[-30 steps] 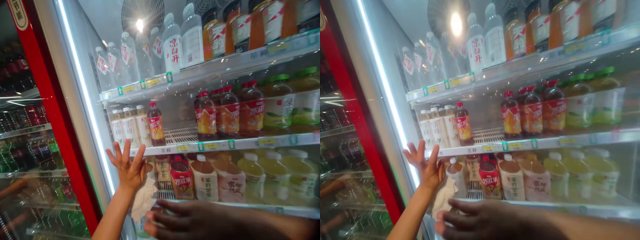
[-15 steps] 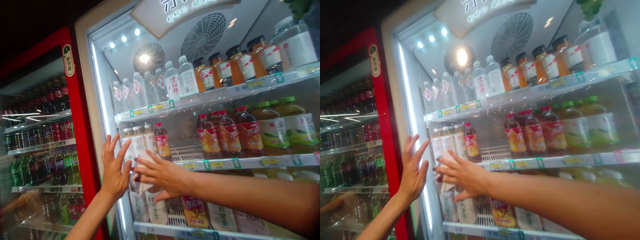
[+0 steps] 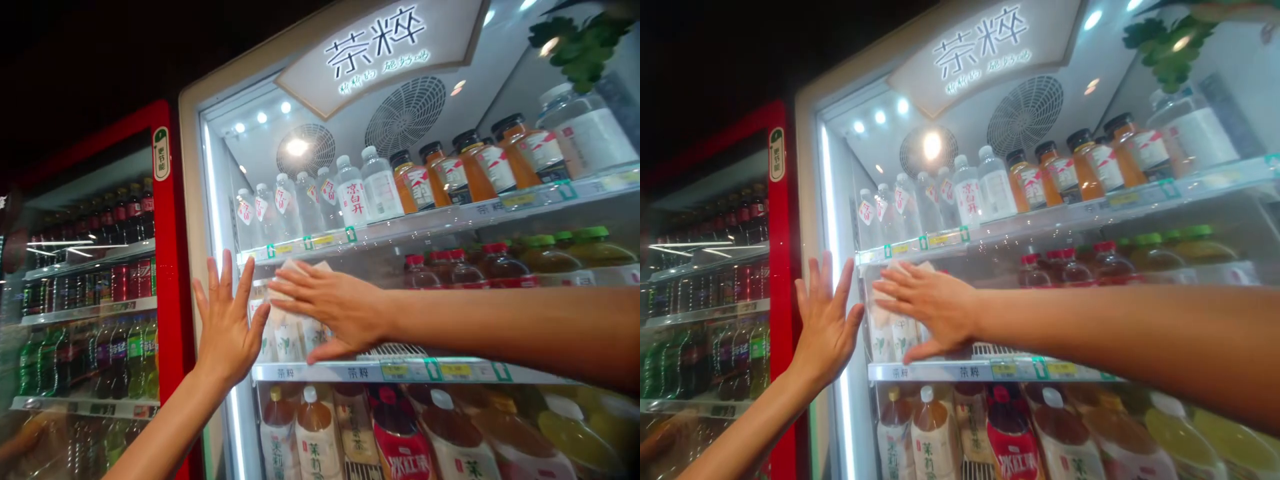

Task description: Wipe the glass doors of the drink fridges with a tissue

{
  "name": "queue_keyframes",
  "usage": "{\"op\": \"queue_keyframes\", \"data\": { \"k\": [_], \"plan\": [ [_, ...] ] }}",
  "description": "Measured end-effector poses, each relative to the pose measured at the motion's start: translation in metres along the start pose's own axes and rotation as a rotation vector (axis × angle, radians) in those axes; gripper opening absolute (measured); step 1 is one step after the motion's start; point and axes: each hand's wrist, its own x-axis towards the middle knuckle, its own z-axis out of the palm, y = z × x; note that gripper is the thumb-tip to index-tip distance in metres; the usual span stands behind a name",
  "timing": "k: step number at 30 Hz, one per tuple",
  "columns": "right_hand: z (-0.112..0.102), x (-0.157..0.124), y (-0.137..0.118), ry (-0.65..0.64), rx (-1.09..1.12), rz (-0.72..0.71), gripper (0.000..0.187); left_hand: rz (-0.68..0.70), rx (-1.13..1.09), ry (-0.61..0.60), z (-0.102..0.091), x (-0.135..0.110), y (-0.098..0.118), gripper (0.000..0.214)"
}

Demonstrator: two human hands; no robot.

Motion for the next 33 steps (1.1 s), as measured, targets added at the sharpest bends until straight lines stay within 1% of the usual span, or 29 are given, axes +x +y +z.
{"op": "queue_keyframes", "data": {
  "k": [1, 2, 3, 5, 6, 7, 10, 11, 12, 15, 16, 17, 19, 20, 21, 22, 24, 25, 26, 27, 30, 31, 32, 33],
  "plan": [
    [-0.003, -0.001, 0.007, -0.027, 0.01, -0.048, 0.097, 0.011, 0.003, 0.009, 0.001, 0.003, 0.001, 0.069],
    [-0.008, -0.002, 0.015, -0.034, 0.002, -0.036, 0.097, 0.027, 0.006, 0.014, 0.003, 0.005, 0.001, 0.069],
    [-0.014, -0.002, 0.024, -0.015, -0.023, 0.042, 0.095, 0.046, 0.008, 0.017, 0.004, 0.008, 0.002, 0.069],
    [-0.026, 0.0, 0.042, 0.078, -0.101, 0.3, 0.092, 0.081, 0.008, 0.018, 0.008, 0.013, 0.003, 0.069],
    [-0.032, 0.0, 0.047, 0.11, -0.129, 0.392, 0.092, 0.092, 0.005, 0.02, 0.009, 0.016, 0.004, 0.069],
    [-0.035, 0.0, 0.05, 0.104, -0.134, 0.391, 0.094, 0.098, 0.002, 0.025, 0.011, 0.02, 0.005, 0.069],
    [-0.041, -0.005, 0.051, -0.042, -0.074, 0.133, 0.101, 0.099, -0.004, 0.047, 0.015, 0.031, 0.008, 0.07],
    [-0.042, -0.007, 0.052, -0.066, -0.067, 0.096, 0.101, 0.099, -0.004, 0.052, 0.017, 0.035, 0.009, 0.07],
    [-0.044, -0.009, 0.056, -0.061, -0.076, 0.116, 0.099, 0.101, -0.004, 0.057, 0.018, 0.039, 0.011, 0.07],
    [-0.048, -0.014, 0.066, 0.042, -0.142, 0.314, 0.096, 0.108, 0.001, 0.059, 0.025, 0.046, 0.018, 0.07],
    [-0.049, -0.017, 0.066, 0.05, -0.149, 0.318, 0.096, 0.113, 0.001, 0.058, 0.027, 0.047, 0.021, 0.071],
    [-0.049, -0.021, 0.065, 0.03, -0.144, 0.273, 0.096, 0.119, 0.001, 0.054, 0.029, 0.048, 0.023, 0.071],
    [-0.049, -0.03, 0.063, -0.06, -0.12, 0.111, 0.098, 0.131, -0.001, 0.048, 0.033, 0.047, 0.027, 0.073],
    [-0.051, -0.035, 0.064, -0.096, -0.115, 0.059, 0.098, 0.135, -0.001, 0.046, 0.035, 0.046, 0.028, 0.074],
    [-0.054, -0.039, 0.066, -0.104, -0.122, 0.06, 0.098, 0.138, -0.001, 0.044, 0.036, 0.045, 0.029, 0.074],
    [-0.057, -0.043, 0.07, -0.083, -0.14, 0.112, 0.096, 0.138, -0.001, 0.042, 0.038, 0.044, 0.031, 0.074],
    [-0.065, -0.05, 0.077, 0.007, -0.186, 0.287, 0.093, 0.139, -0.002, 0.038, 0.04, 0.043, 0.035, 0.074],
    [-0.067, -0.054, 0.077, 0.041, -0.198, 0.353, 0.093, 0.143, -0.002, 0.037, 0.041, 0.042, 0.037, 0.074],
    [-0.068, -0.06, 0.073, 0.045, -0.196, 0.368, 0.093, 0.151, -0.001, 0.037, 0.043, 0.041, 0.039, 0.074],
    [-0.067, -0.066, 0.067, 0.02, -0.181, 0.329, 0.094, 0.16, 0.001, 0.039, 0.044, 0.04, 0.042, 0.074],
    [-0.064, -0.09, 0.049, -0.116, -0.114, 0.084, 0.097, 0.18, 0.005, 0.044, 0.046, 0.037, 0.052, 0.074],
    [-0.065, -0.098, 0.048, -0.132, -0.114, 0.057, 0.096, 0.184, 0.004, 0.044, 0.046, 0.036, 0.056, 0.074],
    [-0.069, -0.106, 0.051, -0.117, -0.137, 0.093, 0.094, 0.19, 0.0, 0.04, 0.047, 0.035, 0.06, 0.074],
    [-0.073, -0.113, 0.056, -0.082, -0.175, 0.179, 0.092, 0.197, -0.005, 0.038, 0.047, 0.035, 0.065, 0.074]
  ]
}}
